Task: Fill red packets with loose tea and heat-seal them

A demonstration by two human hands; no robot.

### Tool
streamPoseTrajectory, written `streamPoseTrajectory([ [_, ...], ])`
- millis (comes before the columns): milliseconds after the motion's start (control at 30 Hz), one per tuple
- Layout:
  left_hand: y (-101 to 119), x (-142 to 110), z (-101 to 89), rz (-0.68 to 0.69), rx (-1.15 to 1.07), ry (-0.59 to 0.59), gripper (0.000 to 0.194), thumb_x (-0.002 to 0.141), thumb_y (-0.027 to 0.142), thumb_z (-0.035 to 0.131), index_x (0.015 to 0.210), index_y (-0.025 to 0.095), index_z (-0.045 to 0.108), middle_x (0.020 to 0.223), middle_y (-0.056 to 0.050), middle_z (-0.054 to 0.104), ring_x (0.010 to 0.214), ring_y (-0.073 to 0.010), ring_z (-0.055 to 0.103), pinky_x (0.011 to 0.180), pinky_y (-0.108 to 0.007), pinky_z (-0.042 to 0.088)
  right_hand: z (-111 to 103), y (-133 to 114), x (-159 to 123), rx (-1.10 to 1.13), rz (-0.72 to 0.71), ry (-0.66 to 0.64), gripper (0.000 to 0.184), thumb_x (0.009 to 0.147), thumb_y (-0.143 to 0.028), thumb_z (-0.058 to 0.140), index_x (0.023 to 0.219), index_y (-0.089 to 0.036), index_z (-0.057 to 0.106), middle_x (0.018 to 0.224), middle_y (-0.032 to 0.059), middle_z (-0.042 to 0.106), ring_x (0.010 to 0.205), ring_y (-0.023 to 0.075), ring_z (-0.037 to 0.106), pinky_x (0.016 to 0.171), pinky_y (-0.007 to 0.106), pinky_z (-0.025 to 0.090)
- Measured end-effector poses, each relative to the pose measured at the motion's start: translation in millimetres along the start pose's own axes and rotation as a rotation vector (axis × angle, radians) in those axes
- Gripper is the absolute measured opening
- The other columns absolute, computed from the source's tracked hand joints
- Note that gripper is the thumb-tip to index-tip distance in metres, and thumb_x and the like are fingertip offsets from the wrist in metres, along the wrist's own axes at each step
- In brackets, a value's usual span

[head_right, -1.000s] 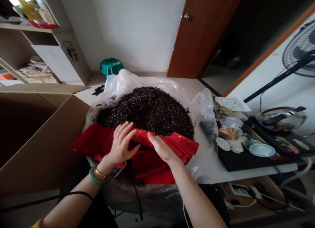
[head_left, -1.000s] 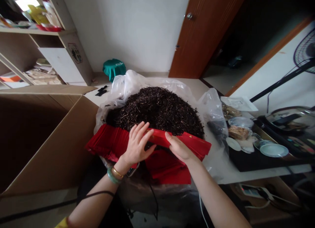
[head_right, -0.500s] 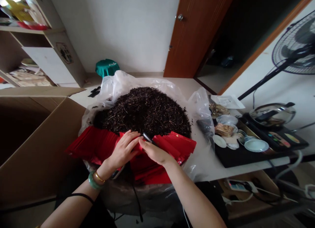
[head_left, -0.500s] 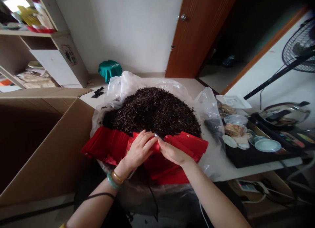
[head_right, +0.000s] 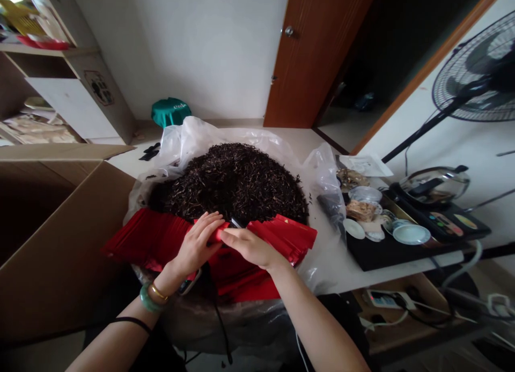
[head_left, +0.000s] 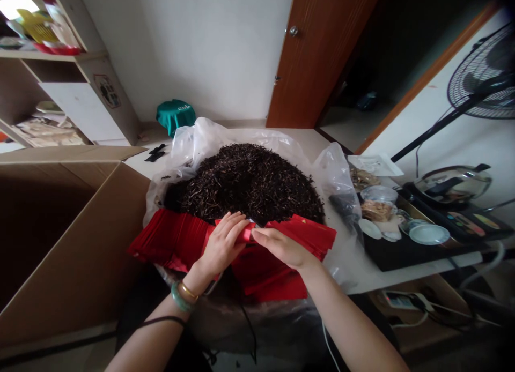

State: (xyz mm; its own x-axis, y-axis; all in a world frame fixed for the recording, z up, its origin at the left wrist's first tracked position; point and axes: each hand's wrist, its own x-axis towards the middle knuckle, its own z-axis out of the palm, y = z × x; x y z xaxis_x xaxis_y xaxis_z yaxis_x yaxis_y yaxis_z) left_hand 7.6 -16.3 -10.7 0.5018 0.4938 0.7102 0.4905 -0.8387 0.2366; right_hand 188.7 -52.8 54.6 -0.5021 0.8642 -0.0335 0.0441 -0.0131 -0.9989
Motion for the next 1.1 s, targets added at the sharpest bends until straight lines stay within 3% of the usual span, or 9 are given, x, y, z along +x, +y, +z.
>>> streamPoseTrajectory([
  [133, -1, 1, -0.5, -0.117, -0.048, 0.066, 0.041, 0.082, 0.016, 0.061, 0.123, 0.016, 0.052, 0.118, -0.012, 0.066, 0.114, -0.0245, 0.061, 0.105, -0.047, 0.046, -22, -10, -9, 0.058, -0.049, 0.061, 0.046, 0.091, -0.056, 0.045, 0.11, -0.021, 0.069, 0.109, 0.0068, 0.072, 0.109, 0.0241, 0.064, 0.103, 0.044, 0.043],
  [200, -1, 1, -0.1, -0.204, -0.07, 0.093, 0.042, 0.08, 0.017, 0.063, 0.121, 0.017, 0.054, 0.116, -0.01, 0.067, 0.111, -0.024, 0.063, 0.104, -0.045, 0.047, -47, -1, -10, -0.042, -0.08, 0.275, 0.049, 0.093, -0.055, 0.04, 0.112, -0.02, 0.068, 0.11, 0.0097, 0.072, 0.108, 0.0253, 0.065, 0.101, 0.045, 0.045],
  [300, 2, 3, 0.2, -0.332, -0.128, 0.104, 0.04, 0.077, 0.021, 0.067, 0.115, 0.019, 0.057, 0.111, -0.008, 0.07, 0.106, -0.0233, 0.066, 0.101, -0.042, 0.05, -91, 28, -7, -0.504, -0.073, 0.72, 0.042, 0.092, -0.046, 0.045, 0.117, -0.018, 0.065, 0.124, 0.0133, 0.064, 0.12, 0.028, 0.057, 0.104, 0.048, 0.041],
  [367, 4, 4, -0.1, -0.409, -0.191, 0.102, 0.04, 0.075, 0.021, 0.069, 0.113, 0.019, 0.058, 0.109, -0.007, 0.071, 0.102, -0.0223, 0.067, 0.095, -0.038, 0.054, -116, 51, -3, -0.858, -0.003, 0.809, 0.043, 0.087, -0.038, 0.052, 0.122, -0.016, 0.062, 0.131, 0.0166, 0.059, 0.127, 0.0325, 0.049, 0.108, 0.052, 0.036],
  [433, 6, 5, -0.7, -0.455, -0.253, 0.1, 0.041, 0.074, 0.02, 0.07, 0.113, 0.02, 0.058, 0.108, -0.006, 0.07, 0.098, -0.021, 0.068, 0.089, -0.035, 0.056, -129, 71, 1, -1.084, 0.092, 0.794, 0.049, 0.085, -0.031, 0.055, 0.132, -0.017, 0.054, 0.138, 0.0168, 0.052, 0.131, 0.0352, 0.043, 0.107, 0.055, 0.035],
  [533, 7, 6, -0.8, -0.442, -0.281, 0.13, 0.042, 0.071, 0.02, 0.072, 0.112, 0.02, 0.059, 0.108, -0.007, 0.065, 0.098, -0.021, 0.066, 0.086, -0.035, 0.056, -132, 87, 8, -1.224, 0.213, 0.658, 0.061, 0.085, -0.027, 0.056, 0.143, -0.018, 0.04, 0.146, 0.0174, 0.043, 0.133, 0.0353, 0.04, 0.102, 0.051, 0.04],
  [733, 5, 5, 1.8, -0.444, -0.266, 0.127, 0.049, 0.068, 0.022, 0.075, 0.114, 0.023, 0.058, 0.1, -0.004, 0.056, 0.09, -0.0187, 0.06, 0.078, -0.033, 0.054, -125, 83, 16, -1.338, 0.377, 0.468, 0.067, 0.084, -0.036, 0.059, 0.146, -0.027, 0.034, 0.143, 0.012, 0.047, 0.127, 0.0369, 0.042, 0.095, 0.047, 0.041],
  [933, 0, 5, 2.6, -0.377, -0.199, 0.12, 0.043, 0.069, 0.022, 0.077, 0.108, 0.021, 0.059, 0.096, -0.005, 0.061, 0.089, -0.0212, 0.056, 0.079, -0.036, 0.051, -128, 68, 23, -1.366, 0.438, 0.326, 0.068, 0.077, -0.032, 0.068, 0.14, -0.025, 0.044, 0.128, 0.0135, 0.054, 0.116, 0.0309, 0.049, 0.093, 0.038, 0.039],
  [1100, -2, 5, 4.0, -0.398, -0.214, 0.107, 0.045, 0.068, 0.022, 0.077, 0.109, 0.022, 0.059, 0.098, -0.006, 0.062, 0.091, -0.0224, 0.056, 0.081, -0.038, 0.05, -125, 55, 45, -1.365, 0.544, 0.23, 0.063, 0.066, -0.025, 0.076, 0.126, -0.029, 0.057, 0.119, 0.009, 0.054, 0.108, 0.0269, 0.055, 0.082, 0.03, 0.044],
])
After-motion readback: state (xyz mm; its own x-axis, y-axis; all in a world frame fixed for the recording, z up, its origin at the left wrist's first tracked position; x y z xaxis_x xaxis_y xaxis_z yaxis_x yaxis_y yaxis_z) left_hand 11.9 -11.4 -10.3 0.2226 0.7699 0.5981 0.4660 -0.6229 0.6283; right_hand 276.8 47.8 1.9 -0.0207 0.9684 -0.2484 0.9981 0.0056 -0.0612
